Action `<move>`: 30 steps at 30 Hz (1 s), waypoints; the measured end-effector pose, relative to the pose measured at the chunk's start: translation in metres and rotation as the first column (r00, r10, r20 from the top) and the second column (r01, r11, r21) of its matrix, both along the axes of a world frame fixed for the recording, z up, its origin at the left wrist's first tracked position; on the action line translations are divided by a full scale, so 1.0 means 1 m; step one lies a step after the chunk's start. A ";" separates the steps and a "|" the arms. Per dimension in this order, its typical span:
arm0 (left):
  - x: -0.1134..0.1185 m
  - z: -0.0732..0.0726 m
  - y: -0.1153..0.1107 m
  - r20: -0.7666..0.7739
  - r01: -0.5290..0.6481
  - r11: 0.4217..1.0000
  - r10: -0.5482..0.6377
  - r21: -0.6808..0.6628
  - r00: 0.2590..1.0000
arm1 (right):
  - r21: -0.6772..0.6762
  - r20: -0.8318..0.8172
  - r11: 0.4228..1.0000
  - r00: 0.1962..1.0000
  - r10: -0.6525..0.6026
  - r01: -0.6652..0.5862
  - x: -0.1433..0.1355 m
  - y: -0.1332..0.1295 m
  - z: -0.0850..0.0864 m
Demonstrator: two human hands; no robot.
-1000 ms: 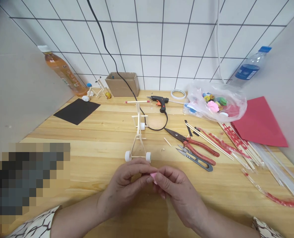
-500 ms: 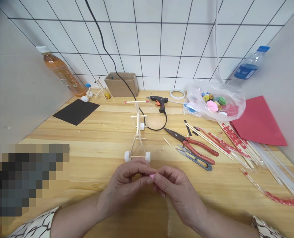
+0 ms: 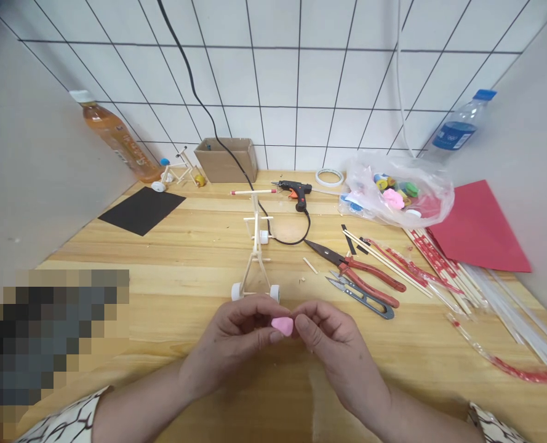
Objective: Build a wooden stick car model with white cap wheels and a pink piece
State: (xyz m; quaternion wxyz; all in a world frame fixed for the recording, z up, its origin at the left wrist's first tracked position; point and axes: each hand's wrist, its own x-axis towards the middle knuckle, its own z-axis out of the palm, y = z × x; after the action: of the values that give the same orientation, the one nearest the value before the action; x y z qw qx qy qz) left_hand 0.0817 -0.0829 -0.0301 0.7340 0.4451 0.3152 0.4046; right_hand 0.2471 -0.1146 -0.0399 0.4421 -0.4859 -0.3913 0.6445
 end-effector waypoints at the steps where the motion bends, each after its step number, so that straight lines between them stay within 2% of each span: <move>1: 0.000 0.000 0.000 0.012 0.008 1.000 -0.008 -0.002 1.000 | 0.000 0.004 1.000 1.000 -0.001 0.001 0.000 0.000 0.000; 5: 0.000 0.002 -0.001 -0.007 0.033 0.998 -0.033 0.048 0.999 | -0.056 -0.024 0.998 1.000 -0.005 0.003 -0.002 0.000 0.002; 11: -0.002 -0.002 0.000 -0.079 0.038 0.989 -0.027 0.144 0.997 | -0.154 -0.185 0.987 0.983 0.010 -0.039 -0.004 -0.001 0.007; 13: -0.002 -0.001 0.000 -0.059 0.051 0.989 -0.043 0.138 0.997 | -0.180 -0.235 0.982 0.972 0.019 -0.063 -0.004 0.000 0.009; 17: -0.001 0.003 -0.001 0.041 0.077 0.996 -0.079 0.037 0.996 | -0.211 -0.274 0.975 0.962 0.006 -0.066 -0.005 0.000 0.010; 23: 0.000 -0.003 -0.001 0.099 0.058 0.979 -0.040 -0.195 0.994 | -0.068 -0.126 0.995 0.990 0.068 -0.077 -0.002 -0.003 0.008; 30: 0.001 -0.005 -0.003 0.117 0.050 0.965 -0.020 -0.257 0.993 | 0.015 0.107 0.999 0.994 0.033 -0.035 -0.005 -0.005 0.008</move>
State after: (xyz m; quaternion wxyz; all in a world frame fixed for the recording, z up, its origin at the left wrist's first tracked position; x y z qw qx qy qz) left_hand 0.0823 -0.0857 -0.0348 0.8095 0.3273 0.3154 0.3715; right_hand 0.2426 -0.1193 -0.0318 0.4134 -0.5092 -0.4279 0.6219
